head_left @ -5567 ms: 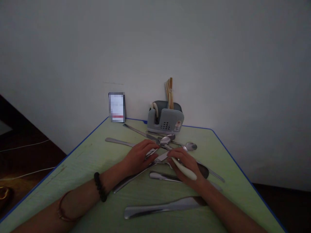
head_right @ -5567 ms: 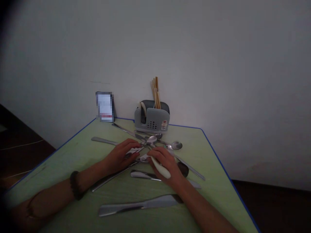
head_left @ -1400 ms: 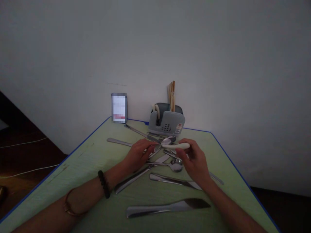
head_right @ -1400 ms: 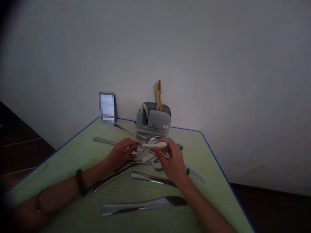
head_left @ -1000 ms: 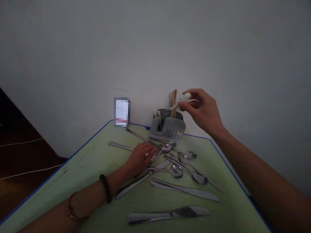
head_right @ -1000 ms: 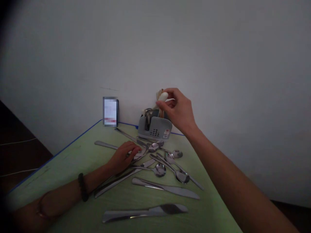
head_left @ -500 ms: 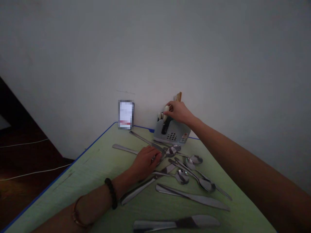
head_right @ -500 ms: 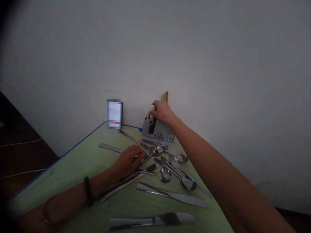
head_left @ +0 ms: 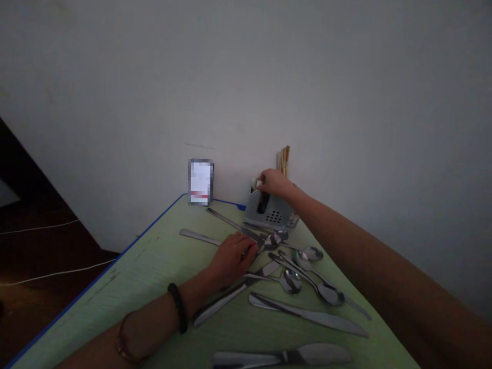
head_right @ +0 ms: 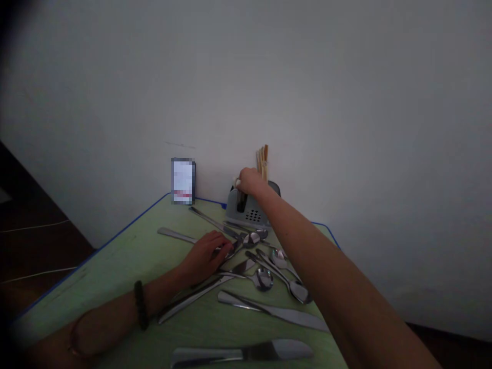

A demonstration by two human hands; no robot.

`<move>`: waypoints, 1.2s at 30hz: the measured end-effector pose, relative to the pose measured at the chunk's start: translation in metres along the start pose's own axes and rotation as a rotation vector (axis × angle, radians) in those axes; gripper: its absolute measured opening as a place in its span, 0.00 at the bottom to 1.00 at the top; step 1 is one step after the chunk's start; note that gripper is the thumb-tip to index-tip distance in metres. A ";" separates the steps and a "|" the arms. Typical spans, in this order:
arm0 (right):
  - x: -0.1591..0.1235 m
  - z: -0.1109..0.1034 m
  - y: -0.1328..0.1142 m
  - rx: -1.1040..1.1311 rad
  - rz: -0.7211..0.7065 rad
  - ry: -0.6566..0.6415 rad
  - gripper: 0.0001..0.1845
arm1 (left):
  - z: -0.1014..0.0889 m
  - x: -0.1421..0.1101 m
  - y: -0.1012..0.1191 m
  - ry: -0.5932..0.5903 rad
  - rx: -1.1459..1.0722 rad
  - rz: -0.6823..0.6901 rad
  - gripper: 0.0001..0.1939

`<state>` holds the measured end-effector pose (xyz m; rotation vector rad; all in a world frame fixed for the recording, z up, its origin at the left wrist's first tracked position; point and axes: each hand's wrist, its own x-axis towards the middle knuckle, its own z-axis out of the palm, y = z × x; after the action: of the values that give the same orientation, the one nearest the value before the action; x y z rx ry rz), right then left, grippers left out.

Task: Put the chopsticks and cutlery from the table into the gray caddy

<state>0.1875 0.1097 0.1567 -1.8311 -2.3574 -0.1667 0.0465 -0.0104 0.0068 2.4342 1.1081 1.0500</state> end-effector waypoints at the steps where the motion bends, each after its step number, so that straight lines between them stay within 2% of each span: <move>1: 0.001 0.001 0.001 0.000 -0.008 0.003 0.11 | 0.000 0.000 0.000 -0.001 -0.001 0.001 0.14; 8: 0.002 0.007 0.008 -0.004 -0.055 0.036 0.11 | -0.001 0.000 0.001 -0.006 0.001 0.005 0.13; 12: -0.015 0.000 0.005 0.010 -0.089 0.098 0.12 | -0.002 0.000 0.001 -0.009 0.012 0.004 0.13; 15: -0.049 -0.005 0.003 0.003 -0.156 0.184 0.12 | -0.001 0.000 0.000 -0.026 0.017 0.011 0.12; 16: -0.064 -0.004 0.003 -0.016 -0.234 0.253 0.12 | -0.001 0.000 0.000 -0.029 0.023 0.011 0.11; 19: -0.121 0.012 0.015 0.059 -0.340 0.379 0.11 | 0.001 -0.001 -0.002 -0.037 0.067 0.012 0.08; 20: -0.141 0.021 0.022 0.104 -0.336 0.405 0.11 | 0.001 -0.001 -0.002 -0.042 0.091 0.012 0.08; 22: -0.179 0.043 0.039 0.169 -0.228 0.440 0.11 | 0.002 -0.003 -0.002 -0.053 0.145 0.007 0.08; 25: -0.222 0.078 0.062 0.190 -0.054 0.359 0.18 | 0.004 -0.006 -0.001 -0.058 0.217 0.001 0.12; 29: -0.241 0.105 0.071 0.141 0.060 0.140 0.30 | 0.009 -0.011 -0.005 -0.115 0.333 -0.053 0.24; 32: -0.240 0.104 0.060 0.157 0.068 0.021 0.33 | 0.012 -0.014 -0.010 -0.205 0.399 -0.127 0.30; 36: -0.242 0.089 0.041 0.213 0.000 -0.095 0.41 | 0.011 -0.015 -0.011 -0.224 0.400 -0.119 0.28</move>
<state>0.2819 -0.0947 0.0238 -1.7739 -2.3332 0.1690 0.0420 -0.0134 -0.0142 2.6562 1.4759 0.5407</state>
